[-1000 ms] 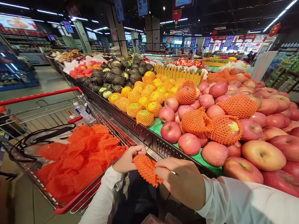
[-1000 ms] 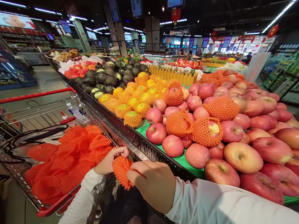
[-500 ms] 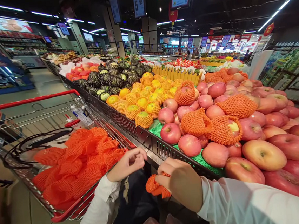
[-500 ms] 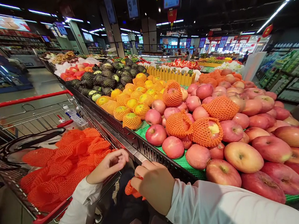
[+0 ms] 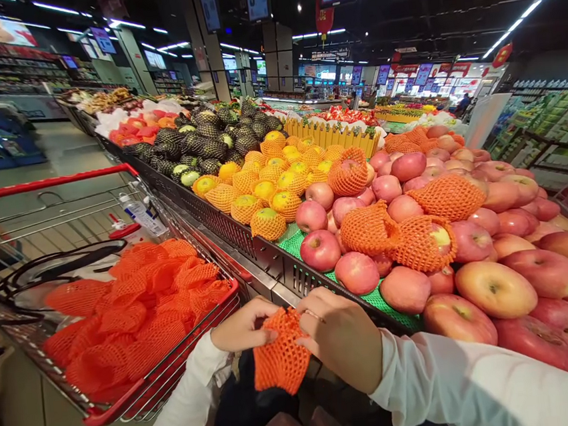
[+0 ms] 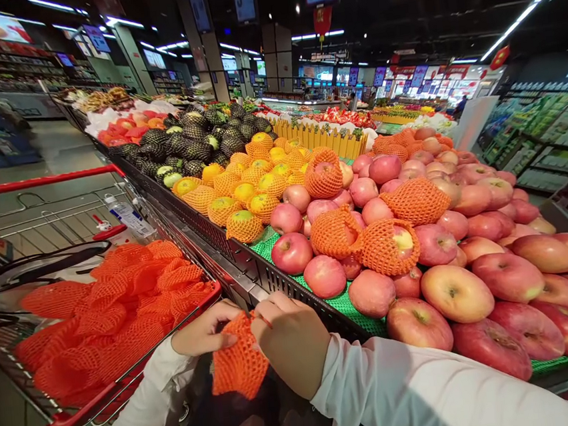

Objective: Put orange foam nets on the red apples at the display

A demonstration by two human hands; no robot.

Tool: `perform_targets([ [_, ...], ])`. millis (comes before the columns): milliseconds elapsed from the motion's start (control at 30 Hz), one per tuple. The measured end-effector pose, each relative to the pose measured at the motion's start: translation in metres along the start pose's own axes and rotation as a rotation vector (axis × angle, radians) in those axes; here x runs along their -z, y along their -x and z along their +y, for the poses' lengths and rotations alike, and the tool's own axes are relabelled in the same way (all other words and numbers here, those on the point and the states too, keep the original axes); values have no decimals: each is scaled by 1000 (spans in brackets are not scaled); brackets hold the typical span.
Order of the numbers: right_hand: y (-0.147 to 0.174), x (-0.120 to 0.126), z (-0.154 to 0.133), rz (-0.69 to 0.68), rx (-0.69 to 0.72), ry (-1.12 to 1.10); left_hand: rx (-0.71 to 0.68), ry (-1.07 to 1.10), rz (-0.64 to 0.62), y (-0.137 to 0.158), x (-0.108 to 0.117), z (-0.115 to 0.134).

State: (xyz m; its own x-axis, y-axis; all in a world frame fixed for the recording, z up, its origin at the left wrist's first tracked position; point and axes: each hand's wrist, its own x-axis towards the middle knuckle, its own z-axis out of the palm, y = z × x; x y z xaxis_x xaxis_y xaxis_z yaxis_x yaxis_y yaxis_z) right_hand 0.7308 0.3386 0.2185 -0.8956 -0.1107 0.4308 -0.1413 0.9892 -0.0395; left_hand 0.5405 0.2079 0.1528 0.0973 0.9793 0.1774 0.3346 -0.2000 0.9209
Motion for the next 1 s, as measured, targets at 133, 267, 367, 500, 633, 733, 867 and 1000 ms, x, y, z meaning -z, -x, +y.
perform_targets([
  [133, -3, 3, -1, 272, 402, -56, -26, 82, 62, -1, 6, 2],
  [267, 0, -6, -5, 214, 469, -115, 4, 239, -10, -6, -1, 0],
  [367, 3, -14, -4, -36, 350, -87, -26, 477, 39, -4, -15, -17],
  [500, -1, -2, -6, -406, 63, -147, -123, 705, 174, 5, -29, -44],
  [633, -8, 20, -10, -702, -139, -176, -24, 674, 117, 8, -27, -52],
  [733, -9, 23, -10, -830, -129, -125, 58, 531, -47, 1, -20, -48],
  [867, -7, 16, -6, -674, 30, -428, 29, 574, -116, -14, -22, -42],
  [1000, -8, 16, -1, -410, 103, -914, 20, 570, -49, -23, -43, -38],
])
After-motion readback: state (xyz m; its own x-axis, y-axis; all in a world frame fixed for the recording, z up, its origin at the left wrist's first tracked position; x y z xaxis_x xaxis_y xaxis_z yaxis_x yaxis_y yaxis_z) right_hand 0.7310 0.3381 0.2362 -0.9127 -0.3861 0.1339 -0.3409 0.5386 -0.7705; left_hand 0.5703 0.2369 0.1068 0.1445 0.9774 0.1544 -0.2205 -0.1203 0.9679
